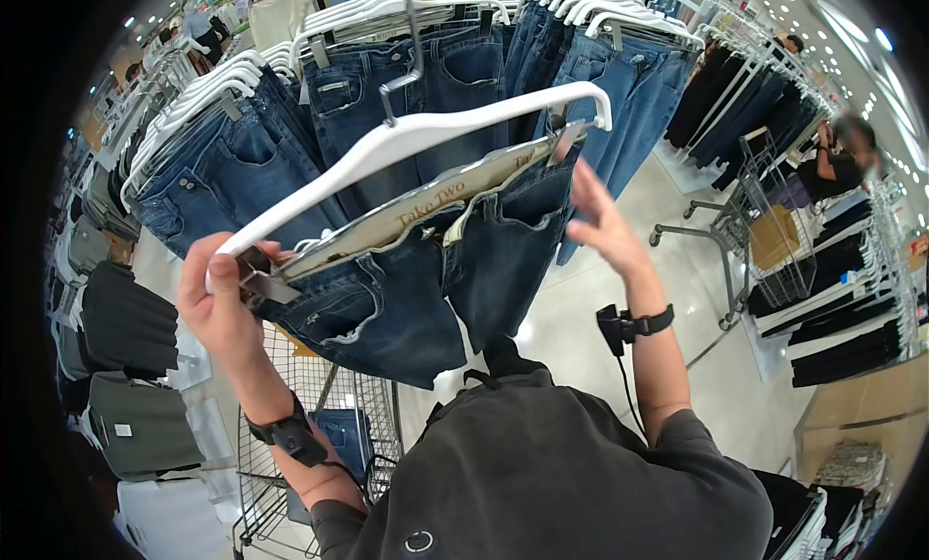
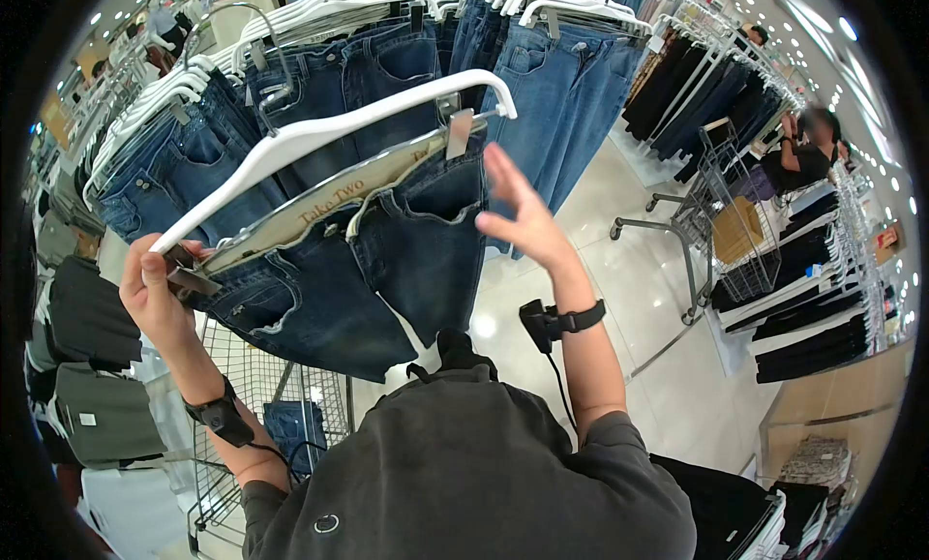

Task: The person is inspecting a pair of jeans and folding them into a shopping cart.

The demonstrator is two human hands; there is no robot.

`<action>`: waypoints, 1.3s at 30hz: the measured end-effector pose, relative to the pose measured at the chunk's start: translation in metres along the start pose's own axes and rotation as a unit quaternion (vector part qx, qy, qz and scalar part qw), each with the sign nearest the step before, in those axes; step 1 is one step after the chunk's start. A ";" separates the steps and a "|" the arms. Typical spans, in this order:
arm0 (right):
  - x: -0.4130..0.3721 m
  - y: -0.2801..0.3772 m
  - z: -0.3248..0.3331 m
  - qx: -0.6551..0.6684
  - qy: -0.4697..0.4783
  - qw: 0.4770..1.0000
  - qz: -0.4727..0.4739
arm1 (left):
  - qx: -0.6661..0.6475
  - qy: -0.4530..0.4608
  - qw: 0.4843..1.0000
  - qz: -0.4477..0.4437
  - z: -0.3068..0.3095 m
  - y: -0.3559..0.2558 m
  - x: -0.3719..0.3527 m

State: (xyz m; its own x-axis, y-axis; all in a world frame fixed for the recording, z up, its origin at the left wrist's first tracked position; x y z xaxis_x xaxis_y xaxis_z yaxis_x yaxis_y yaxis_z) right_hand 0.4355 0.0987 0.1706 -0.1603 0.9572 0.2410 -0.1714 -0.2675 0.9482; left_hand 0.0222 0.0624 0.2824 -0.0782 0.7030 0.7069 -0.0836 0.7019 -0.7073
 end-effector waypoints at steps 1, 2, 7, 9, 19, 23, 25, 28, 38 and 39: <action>0.003 -0.015 -0.019 0.106 0.033 0.994 -0.017 | -0.001 -0.008 1.000 -0.003 0.004 0.004 0.002; 0.000 -0.027 -0.032 0.137 0.065 0.987 -0.061 | -0.002 -0.017 1.000 -0.007 0.008 0.007 0.004; -0.011 -0.064 -0.057 0.113 0.005 0.983 -0.147 | 0.006 -0.037 0.999 0.019 0.017 0.022 0.004; -0.015 -0.066 -0.063 0.152 -0.004 0.976 -0.157 | 0.008 -0.050 0.998 0.041 0.026 0.035 0.001; -0.026 -0.045 -0.075 0.191 0.014 0.966 -0.176 | -0.010 -0.070 0.993 0.096 0.045 0.069 -0.017; -0.027 -0.044 -0.077 0.199 0.018 0.964 -0.175 | -0.010 -0.076 0.991 0.106 0.046 0.073 -0.019; -0.029 -0.045 -0.076 0.192 0.014 0.965 -0.178 | -0.011 -0.074 0.992 0.103 0.046 0.073 -0.018; -0.030 -0.048 -0.076 0.186 0.013 0.966 -0.180 | -0.016 -0.079 0.991 0.107 0.045 0.073 -0.019; -0.031 -0.034 -0.078 0.194 0.040 0.964 -0.175 | -0.025 -0.106 0.989 0.101 0.054 0.070 -0.022; -0.031 -0.033 -0.076 0.194 0.051 0.965 -0.170 | -0.021 -0.115 0.989 0.095 0.059 0.069 -0.022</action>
State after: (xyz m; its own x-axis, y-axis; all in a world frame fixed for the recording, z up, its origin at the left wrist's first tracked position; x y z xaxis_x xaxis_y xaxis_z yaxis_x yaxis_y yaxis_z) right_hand 0.3717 0.0693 0.1162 -0.2569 0.9612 -0.1001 0.1428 0.1402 0.9798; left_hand -0.0400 0.0883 0.2181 -0.3135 0.7815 0.5395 -0.0051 0.5667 -0.8239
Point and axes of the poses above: each hand's wrist, its own x-axis towards the middle knuckle, its own z-axis out of the back of the hand, y = z × x, the point moved 8 cm from there along x, towards the middle knuckle, and after that the axes turned 5 degrees about -z, right-handed, at the moved point
